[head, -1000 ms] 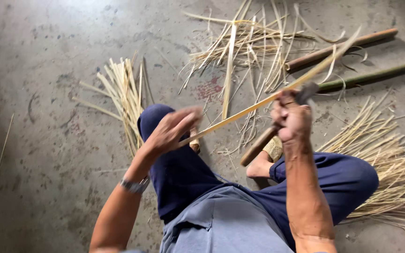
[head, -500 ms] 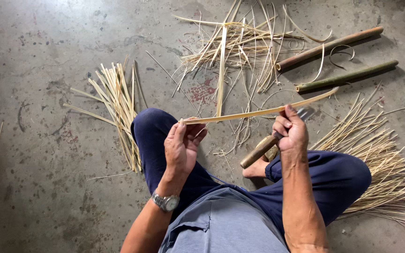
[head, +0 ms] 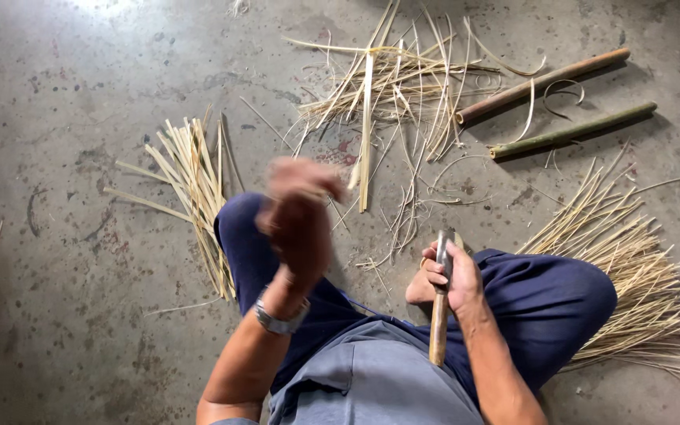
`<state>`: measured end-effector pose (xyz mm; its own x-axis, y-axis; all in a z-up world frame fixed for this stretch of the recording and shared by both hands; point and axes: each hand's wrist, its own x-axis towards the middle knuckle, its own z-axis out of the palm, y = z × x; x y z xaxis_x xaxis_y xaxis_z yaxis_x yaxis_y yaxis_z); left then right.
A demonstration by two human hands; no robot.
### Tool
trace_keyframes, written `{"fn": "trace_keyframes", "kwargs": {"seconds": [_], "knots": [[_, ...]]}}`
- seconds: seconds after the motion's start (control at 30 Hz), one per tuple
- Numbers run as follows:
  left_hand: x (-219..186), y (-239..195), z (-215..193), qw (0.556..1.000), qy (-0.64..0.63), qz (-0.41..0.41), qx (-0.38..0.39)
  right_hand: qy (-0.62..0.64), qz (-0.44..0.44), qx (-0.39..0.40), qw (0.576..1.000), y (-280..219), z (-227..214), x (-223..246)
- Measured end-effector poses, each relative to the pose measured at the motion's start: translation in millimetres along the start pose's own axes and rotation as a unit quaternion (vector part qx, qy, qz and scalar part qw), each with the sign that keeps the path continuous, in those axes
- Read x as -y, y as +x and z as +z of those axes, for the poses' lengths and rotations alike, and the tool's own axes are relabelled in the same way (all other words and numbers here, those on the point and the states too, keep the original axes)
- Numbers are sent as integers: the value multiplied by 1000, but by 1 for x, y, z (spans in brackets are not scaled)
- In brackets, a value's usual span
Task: The person sits on the floor and uses a knife to split long bamboo strips into thinner slats. They repeatedly pick up strips, split them lengthwise, and place the finished slats into a pile on the floor.
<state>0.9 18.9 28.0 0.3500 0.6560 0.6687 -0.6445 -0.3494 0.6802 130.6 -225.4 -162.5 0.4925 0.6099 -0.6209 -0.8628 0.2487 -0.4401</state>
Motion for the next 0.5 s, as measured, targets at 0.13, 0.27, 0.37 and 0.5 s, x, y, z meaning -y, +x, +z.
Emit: {"fn": "trace_keyframes", "kwargs": {"seconds": [0.13, 0.27, 0.37, 0.5], "knots": [[-10, -29, 21, 982, -45, -103, 150, -115, -149, -9, 982, -45, 35, 25], [-5, -43, 29, 961, -118, -149, 203, -372, -318, 32, 871, -129, 79, 59], [-4, -50, 28, 954, -101, -153, 237, -552, -403, 42, 729, -170, 107, 65], [-3, -52, 28, 949, -89, -154, 260, -549, -445, 156, 691, -176, 132, 60]]}}
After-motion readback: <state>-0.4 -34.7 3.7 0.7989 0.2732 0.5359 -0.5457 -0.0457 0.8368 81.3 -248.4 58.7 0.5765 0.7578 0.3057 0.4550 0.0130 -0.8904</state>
